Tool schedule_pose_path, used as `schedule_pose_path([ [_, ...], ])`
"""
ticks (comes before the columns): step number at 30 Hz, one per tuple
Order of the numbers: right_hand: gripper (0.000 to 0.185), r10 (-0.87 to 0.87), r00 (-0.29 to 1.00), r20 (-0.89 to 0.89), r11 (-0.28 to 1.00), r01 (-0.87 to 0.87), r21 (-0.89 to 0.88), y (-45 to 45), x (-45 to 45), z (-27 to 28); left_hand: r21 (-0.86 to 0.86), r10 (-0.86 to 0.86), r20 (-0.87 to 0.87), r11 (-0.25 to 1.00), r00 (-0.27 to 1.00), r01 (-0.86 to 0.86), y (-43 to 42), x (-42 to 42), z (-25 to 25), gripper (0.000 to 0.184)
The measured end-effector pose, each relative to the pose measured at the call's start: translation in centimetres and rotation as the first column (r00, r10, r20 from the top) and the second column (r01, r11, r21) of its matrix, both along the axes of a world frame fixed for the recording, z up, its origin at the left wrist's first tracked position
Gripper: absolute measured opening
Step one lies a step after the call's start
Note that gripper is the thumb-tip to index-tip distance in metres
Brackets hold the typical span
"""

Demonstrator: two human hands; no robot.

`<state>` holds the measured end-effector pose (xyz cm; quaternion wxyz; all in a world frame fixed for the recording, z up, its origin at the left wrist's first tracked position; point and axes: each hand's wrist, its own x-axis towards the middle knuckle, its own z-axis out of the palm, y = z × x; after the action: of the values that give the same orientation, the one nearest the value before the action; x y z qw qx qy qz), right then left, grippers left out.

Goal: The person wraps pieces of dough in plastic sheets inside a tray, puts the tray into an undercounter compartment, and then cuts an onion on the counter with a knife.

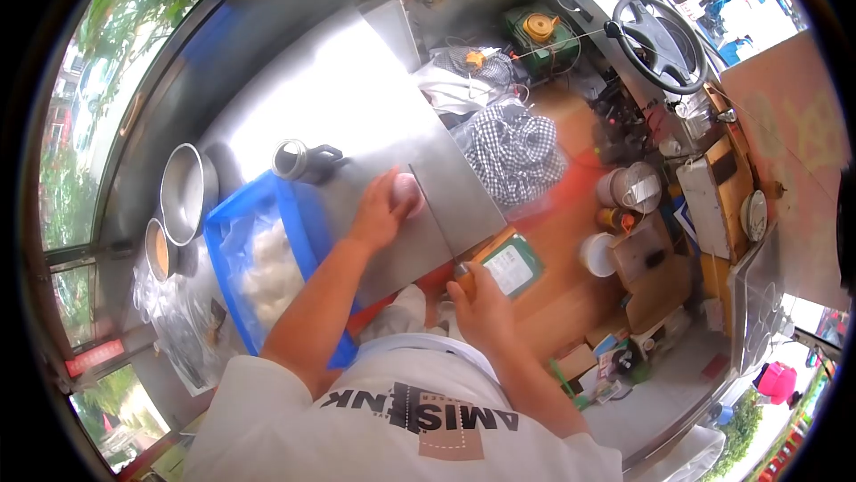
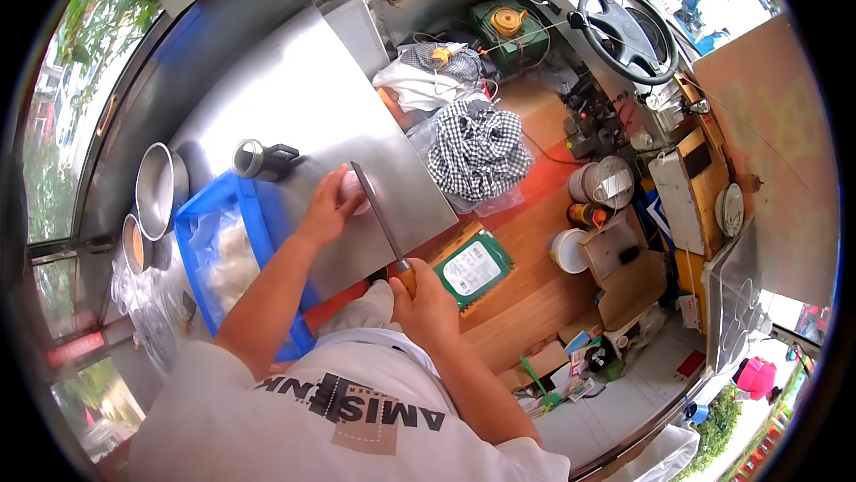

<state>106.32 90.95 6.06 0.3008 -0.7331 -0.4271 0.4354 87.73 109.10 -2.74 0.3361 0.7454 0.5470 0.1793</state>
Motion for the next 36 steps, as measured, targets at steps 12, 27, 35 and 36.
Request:
schedule_pose_path([
  [12,0.045,0.104,0.992,0.066,0.992,-0.109,0.067,-1.0,0.2,-1.0,0.003,0.037,0.055,0.999,0.998,-0.037,0.9,0.0,-1.7,0.054],
  [27,0.041,0.12,0.992,0.027,0.99,-0.121,0.067,0.3,-0.3,-2.5,-0.068,0.039,0.011,0.997,0.999,-0.039,1.1,0.4,-0.8,0.048],
  [35,0.039,0.126,0.992,0.027,0.989,-0.128,0.077,2.2,-0.6,-4.0,-0.037,0.035,-0.022,0.999,0.999,-0.036,0.9,0.9,0.2,0.043],
  [36,0.039,0.125,0.992,0.034,0.989,-0.128,0.073,2.5,-0.7,-4.2,-0.031,0.034,-0.017,0.999,0.999,-0.035,0.9,1.0,0.4,0.044],
])
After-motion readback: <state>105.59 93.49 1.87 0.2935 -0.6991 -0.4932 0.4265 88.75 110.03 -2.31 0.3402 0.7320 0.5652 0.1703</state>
